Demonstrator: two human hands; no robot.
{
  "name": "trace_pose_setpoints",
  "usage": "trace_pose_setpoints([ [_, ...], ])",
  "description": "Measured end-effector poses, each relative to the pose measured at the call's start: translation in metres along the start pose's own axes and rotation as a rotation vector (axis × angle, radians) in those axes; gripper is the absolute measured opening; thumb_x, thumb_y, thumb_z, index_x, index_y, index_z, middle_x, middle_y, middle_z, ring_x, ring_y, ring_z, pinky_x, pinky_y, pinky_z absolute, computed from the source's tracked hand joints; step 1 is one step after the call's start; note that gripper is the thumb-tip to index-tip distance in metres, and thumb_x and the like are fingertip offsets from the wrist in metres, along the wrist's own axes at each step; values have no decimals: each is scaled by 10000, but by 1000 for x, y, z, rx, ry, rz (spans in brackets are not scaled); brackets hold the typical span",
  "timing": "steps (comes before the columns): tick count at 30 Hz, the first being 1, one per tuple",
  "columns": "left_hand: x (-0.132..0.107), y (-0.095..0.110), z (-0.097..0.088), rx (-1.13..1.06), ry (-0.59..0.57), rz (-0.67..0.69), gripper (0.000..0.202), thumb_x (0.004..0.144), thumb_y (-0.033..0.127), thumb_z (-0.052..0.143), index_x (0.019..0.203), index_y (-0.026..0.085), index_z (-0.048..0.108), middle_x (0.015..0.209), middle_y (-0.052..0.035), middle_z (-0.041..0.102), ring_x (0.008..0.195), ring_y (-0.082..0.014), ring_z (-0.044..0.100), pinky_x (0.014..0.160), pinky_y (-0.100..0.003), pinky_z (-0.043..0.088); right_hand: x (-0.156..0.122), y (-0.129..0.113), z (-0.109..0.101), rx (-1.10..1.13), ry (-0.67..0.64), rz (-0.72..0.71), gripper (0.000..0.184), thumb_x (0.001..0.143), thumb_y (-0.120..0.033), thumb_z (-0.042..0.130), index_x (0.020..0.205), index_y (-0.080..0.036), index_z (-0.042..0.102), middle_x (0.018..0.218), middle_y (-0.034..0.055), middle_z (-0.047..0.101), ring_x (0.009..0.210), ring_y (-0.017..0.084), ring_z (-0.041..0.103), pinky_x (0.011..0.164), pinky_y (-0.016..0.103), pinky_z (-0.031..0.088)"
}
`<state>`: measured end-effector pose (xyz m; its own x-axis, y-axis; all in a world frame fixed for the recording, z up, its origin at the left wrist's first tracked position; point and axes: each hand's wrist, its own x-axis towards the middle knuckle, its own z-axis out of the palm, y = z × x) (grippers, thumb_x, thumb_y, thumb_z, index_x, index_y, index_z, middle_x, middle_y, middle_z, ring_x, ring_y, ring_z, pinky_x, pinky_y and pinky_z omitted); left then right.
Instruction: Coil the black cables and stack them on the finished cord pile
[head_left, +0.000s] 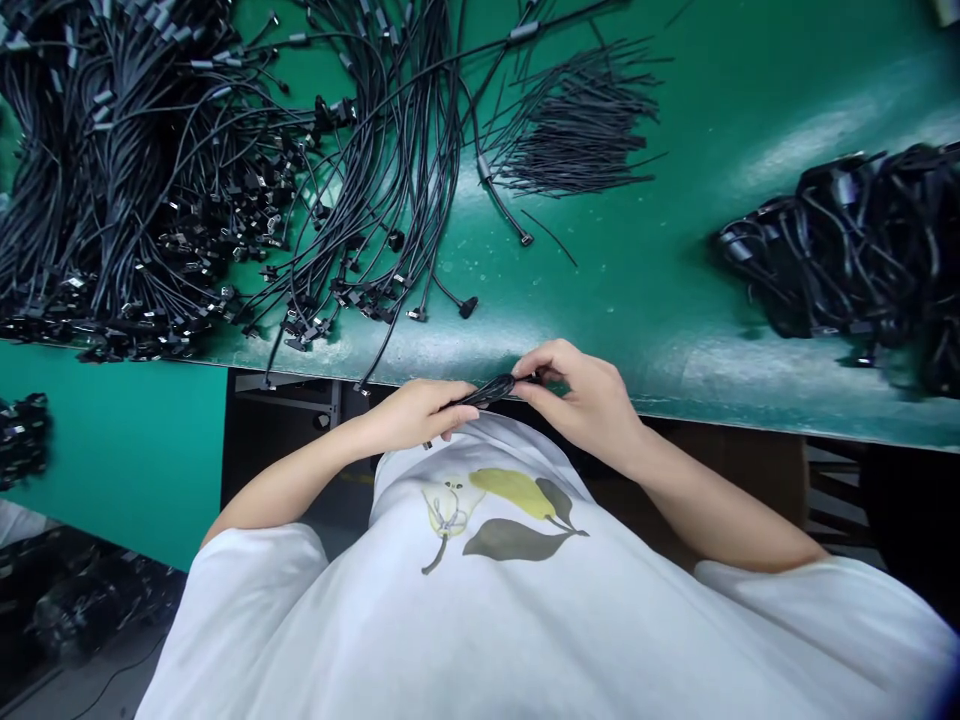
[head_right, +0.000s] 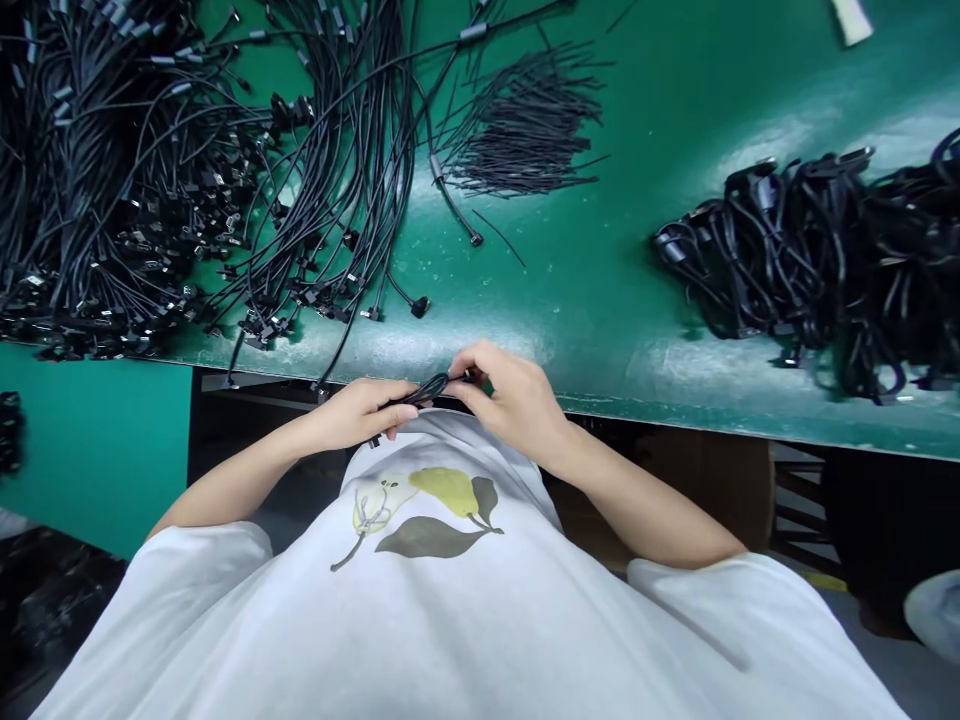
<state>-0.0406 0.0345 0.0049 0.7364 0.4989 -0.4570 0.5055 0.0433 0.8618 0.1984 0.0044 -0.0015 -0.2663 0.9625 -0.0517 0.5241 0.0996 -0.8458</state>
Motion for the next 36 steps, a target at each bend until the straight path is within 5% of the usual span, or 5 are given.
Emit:
trace_pose_setpoints([
  [7, 20, 2, 15, -729, 46, 7, 330, 881, 440, 607, 990, 136, 536, 740, -12, 581, 664, -130, 612, 666, -254, 480, 21, -2, 0, -59, 139, -112, 170, 892, -284, 604, 999, -162, 552, 1018, 100, 611, 823, 177, 598, 722, 322, 475],
  [12, 32, 15, 7, -1299, 437, 102, 256, 885, 318, 631, 1065, 147, 571, 824, -4, 510, 760, -83, 573, 805, -240, 491, 35, -21, -1, -65, 304, -275, 127, 945, -231, 516, 1039, -183, 586, 1036, 101, 612, 973, 205, 574, 836, 357, 466],
  [16, 33, 20, 5, -1302, 582, 127, 221, 956, 307, 518, 1075, 145, 609, 899, -36, 542, 840, -109, 588, 784, -234, 486, 35, -27, 23, -129, 37, -263, 153, 963, -304, 521, 946, -170, 593, 914, 64, 607, 821, 168, 573, 707, 302, 433],
  [26, 46, 30, 20, -1216, 999, 117, 190, 1009, 281, 408, 902, 148, 491, 864, -22, 572, 861, -102, 599, 817, -225, 469, 44, -26, 49, -446, 57, -355, 214, 992, -295, 438, 1008, -136, 580, 1070, 99, 584, 883, 173, 564, 686, 283, 411],
  [36, 54, 31, 18, -1320, 979, 175, 196, 1025, 287, 360, 904, 151, 431, 783, -7, 533, 704, -76, 562, 704, -208, 452, 42, -25, 43, -685, 67, -563, 185, 943, -168, 465, 856, -150, 627, 842, 87, 574, 728, 190, 467, 653, 331, 318],
])
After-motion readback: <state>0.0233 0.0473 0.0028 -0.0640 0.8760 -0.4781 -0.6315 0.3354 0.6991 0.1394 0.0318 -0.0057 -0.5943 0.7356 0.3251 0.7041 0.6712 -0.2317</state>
